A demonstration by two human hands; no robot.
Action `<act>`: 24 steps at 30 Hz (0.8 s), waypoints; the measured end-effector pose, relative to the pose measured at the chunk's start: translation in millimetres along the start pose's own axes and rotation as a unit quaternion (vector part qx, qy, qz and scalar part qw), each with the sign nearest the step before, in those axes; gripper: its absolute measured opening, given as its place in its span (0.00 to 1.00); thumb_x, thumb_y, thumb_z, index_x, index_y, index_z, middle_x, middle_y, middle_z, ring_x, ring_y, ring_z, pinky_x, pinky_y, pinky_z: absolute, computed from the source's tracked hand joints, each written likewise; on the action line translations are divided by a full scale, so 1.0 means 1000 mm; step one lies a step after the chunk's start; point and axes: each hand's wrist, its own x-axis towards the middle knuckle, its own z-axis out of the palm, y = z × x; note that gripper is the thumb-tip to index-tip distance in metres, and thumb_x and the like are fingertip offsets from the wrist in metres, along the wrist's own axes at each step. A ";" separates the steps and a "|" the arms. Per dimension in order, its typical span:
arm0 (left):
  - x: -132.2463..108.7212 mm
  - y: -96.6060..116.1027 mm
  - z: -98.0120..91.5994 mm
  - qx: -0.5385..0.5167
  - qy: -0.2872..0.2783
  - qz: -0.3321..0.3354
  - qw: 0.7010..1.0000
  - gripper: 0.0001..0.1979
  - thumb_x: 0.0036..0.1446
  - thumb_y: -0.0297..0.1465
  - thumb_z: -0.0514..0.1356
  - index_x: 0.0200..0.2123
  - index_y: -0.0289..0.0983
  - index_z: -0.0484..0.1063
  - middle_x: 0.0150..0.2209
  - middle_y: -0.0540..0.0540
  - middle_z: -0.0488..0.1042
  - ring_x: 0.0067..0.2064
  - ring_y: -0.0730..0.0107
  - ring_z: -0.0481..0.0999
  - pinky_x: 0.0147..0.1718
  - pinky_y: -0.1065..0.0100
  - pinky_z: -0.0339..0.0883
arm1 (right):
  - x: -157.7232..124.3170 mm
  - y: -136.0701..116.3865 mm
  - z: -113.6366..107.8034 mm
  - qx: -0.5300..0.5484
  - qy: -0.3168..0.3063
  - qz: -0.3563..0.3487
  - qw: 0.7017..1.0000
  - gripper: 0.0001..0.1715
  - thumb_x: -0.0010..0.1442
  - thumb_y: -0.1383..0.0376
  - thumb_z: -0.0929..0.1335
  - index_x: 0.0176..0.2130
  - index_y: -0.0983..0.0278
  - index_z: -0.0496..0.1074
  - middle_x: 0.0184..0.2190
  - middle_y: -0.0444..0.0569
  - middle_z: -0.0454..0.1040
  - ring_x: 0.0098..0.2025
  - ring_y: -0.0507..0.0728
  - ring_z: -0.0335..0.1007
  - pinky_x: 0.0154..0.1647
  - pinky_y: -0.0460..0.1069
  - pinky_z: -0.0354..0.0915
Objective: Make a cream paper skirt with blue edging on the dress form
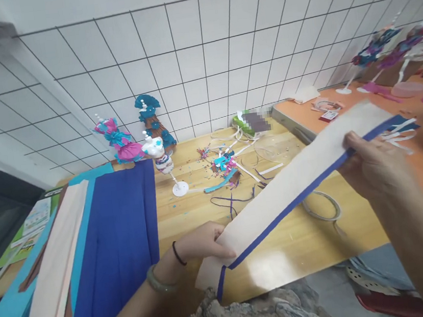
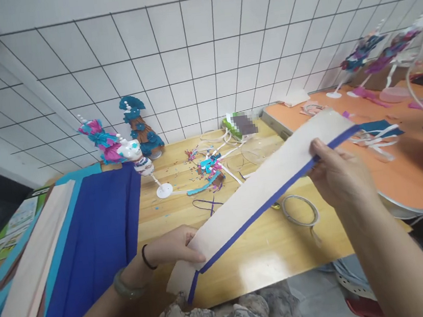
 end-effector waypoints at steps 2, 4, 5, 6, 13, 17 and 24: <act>-0.018 -0.006 -0.007 -0.014 0.026 0.002 1.000 0.20 0.38 0.41 0.70 0.32 0.34 0.75 0.28 0.50 0.74 0.28 0.73 0.71 0.29 0.71 0.66 | -0.001 0.005 -0.017 -0.020 -0.004 0.043 0.999 0.08 0.46 0.71 0.74 0.21 0.66 0.71 0.27 0.47 0.72 0.30 0.50 0.71 0.31 0.48 0.67; -0.036 -0.010 -0.016 -0.020 0.038 0.007 0.999 0.19 0.40 0.41 0.69 0.33 0.34 0.75 0.27 0.50 0.74 0.27 0.74 0.70 0.28 0.73 0.64 | -0.003 0.012 -0.034 -0.059 -0.019 0.090 0.994 0.14 0.46 0.71 0.74 0.15 0.66 0.68 0.28 0.49 0.72 0.34 0.51 0.72 0.32 0.49 0.66; -0.044 -0.013 -0.020 -0.017 0.048 0.010 0.999 0.18 0.41 0.40 0.68 0.34 0.34 0.75 0.27 0.50 0.74 0.27 0.74 0.69 0.27 0.73 0.63 | -0.003 0.015 -0.043 -0.074 -0.031 0.112 0.990 0.16 0.46 0.70 0.74 0.14 0.66 0.67 0.29 0.49 0.72 0.34 0.52 0.72 0.32 0.49 0.65; -0.053 -0.015 -0.025 -0.002 0.065 0.012 0.998 0.17 0.43 0.39 0.68 0.34 0.35 0.75 0.28 0.50 0.74 0.28 0.75 0.70 0.26 0.74 0.62 | -0.004 0.018 -0.050 -0.093 -0.038 0.135 0.986 0.15 0.45 0.68 0.75 0.15 0.65 0.68 0.29 0.50 0.72 0.33 0.53 0.71 0.31 0.51 0.65; -0.079 -0.025 -0.072 0.083 0.217 -0.015 0.972 0.23 0.42 0.35 0.68 0.44 0.36 0.73 0.32 0.46 0.78 0.32 0.67 0.75 0.32 0.68 0.68 | -0.041 0.032 -0.070 -0.396 -0.071 0.215 0.890 0.08 0.41 0.63 0.76 0.18 0.61 0.74 0.21 0.51 0.72 0.23 0.53 0.66 0.27 0.51 0.63; -0.049 -0.003 -0.105 0.056 0.516 0.136 0.844 0.32 0.39 0.34 0.69 0.50 0.36 0.68 0.45 0.40 0.74 0.45 0.63 0.74 0.43 0.65 0.67 | -0.072 0.044 -0.065 -0.432 -0.195 0.201 0.857 0.13 0.46 0.59 0.73 0.16 0.57 0.72 0.19 0.49 0.71 0.24 0.56 0.67 0.28 0.50 0.63; 0.002 0.022 -0.126 0.006 0.603 0.310 0.735 0.19 0.44 0.34 0.66 0.41 0.34 0.71 0.43 0.40 0.77 0.46 0.60 0.75 0.46 0.62 0.66 | -0.094 0.069 -0.075 -0.444 -0.224 0.185 0.848 0.14 0.47 0.52 0.71 0.20 0.59 0.73 0.20 0.48 0.74 0.24 0.59 0.69 0.26 0.50 0.64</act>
